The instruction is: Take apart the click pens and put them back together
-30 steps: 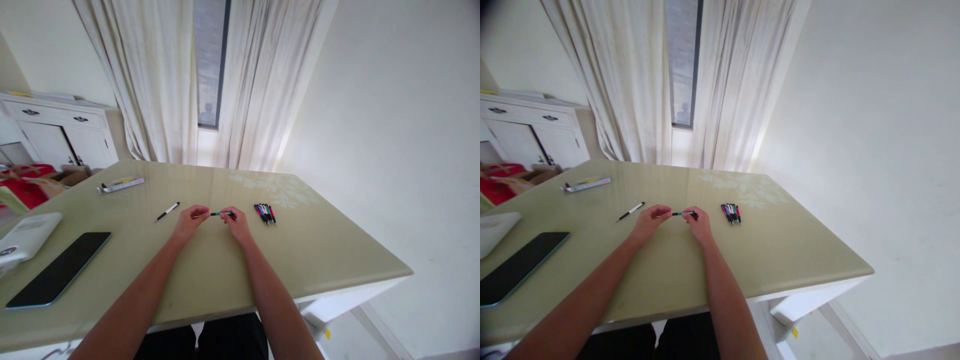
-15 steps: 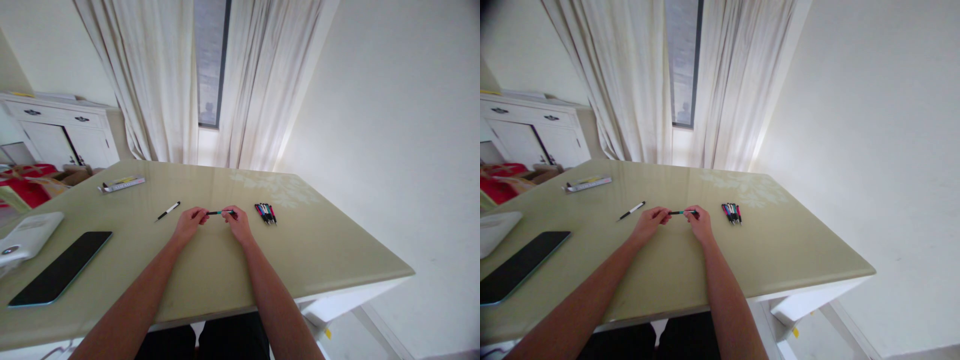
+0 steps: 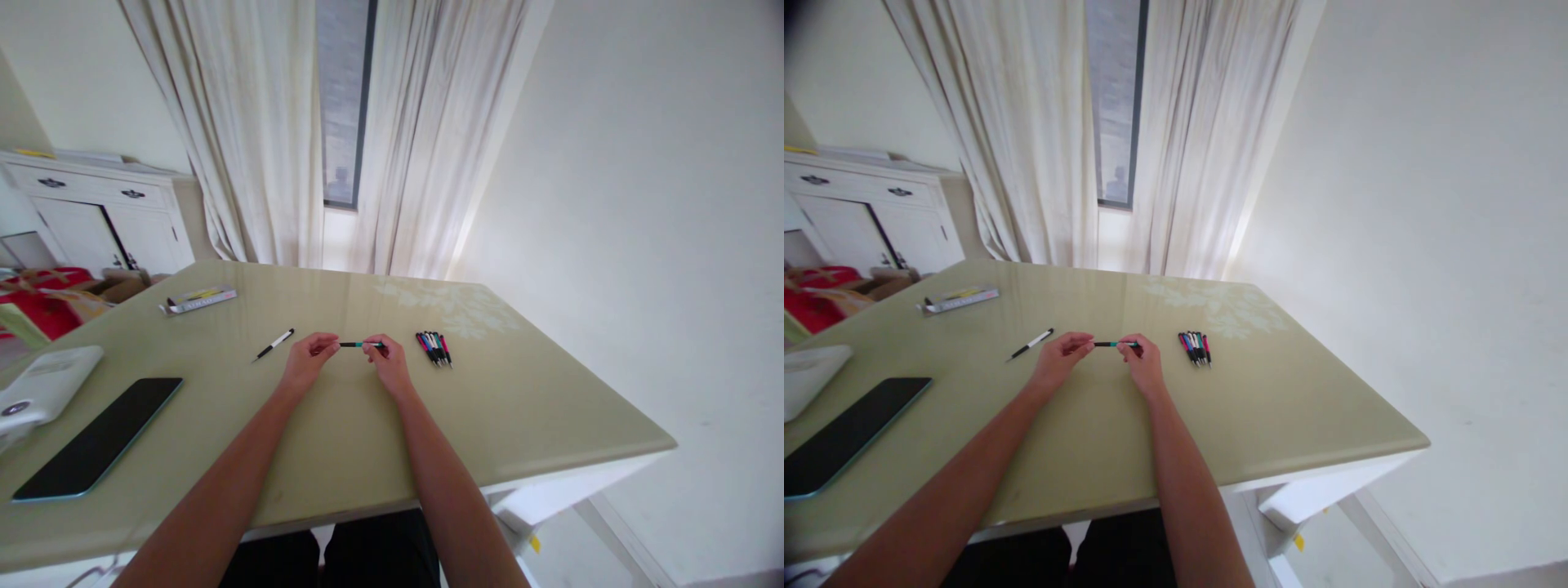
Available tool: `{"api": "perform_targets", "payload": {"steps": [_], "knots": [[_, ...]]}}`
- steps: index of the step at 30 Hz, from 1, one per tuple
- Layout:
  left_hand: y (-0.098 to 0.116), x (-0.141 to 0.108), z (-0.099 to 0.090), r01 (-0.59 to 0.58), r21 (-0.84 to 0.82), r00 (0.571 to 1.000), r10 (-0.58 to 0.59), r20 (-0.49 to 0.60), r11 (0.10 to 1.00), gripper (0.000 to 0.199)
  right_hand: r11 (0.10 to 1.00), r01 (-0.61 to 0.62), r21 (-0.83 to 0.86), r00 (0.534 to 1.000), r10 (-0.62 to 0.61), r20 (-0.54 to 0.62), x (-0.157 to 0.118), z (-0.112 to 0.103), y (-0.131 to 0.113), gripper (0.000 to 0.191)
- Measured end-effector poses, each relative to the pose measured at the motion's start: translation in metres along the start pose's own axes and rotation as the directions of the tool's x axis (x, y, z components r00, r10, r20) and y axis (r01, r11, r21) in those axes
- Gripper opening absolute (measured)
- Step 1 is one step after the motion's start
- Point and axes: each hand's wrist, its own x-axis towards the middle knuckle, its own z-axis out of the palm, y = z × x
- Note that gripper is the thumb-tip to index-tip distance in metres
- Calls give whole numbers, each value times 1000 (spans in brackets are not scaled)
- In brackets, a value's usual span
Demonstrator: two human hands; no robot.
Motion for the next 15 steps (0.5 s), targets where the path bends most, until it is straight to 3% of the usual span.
{"api": "perform_targets", "payload": {"steps": [9, 15], "knots": [[2, -1, -2, -20, 21, 999, 19, 36, 1000, 42, 999, -32, -27, 999, 32, -2, -1, 0, -3, 24], [4, -3, 3, -38, 10, 999, 38, 27, 999, 45, 990, -82, 114, 990, 95, -109, 2, -2, -2, 40]]}}
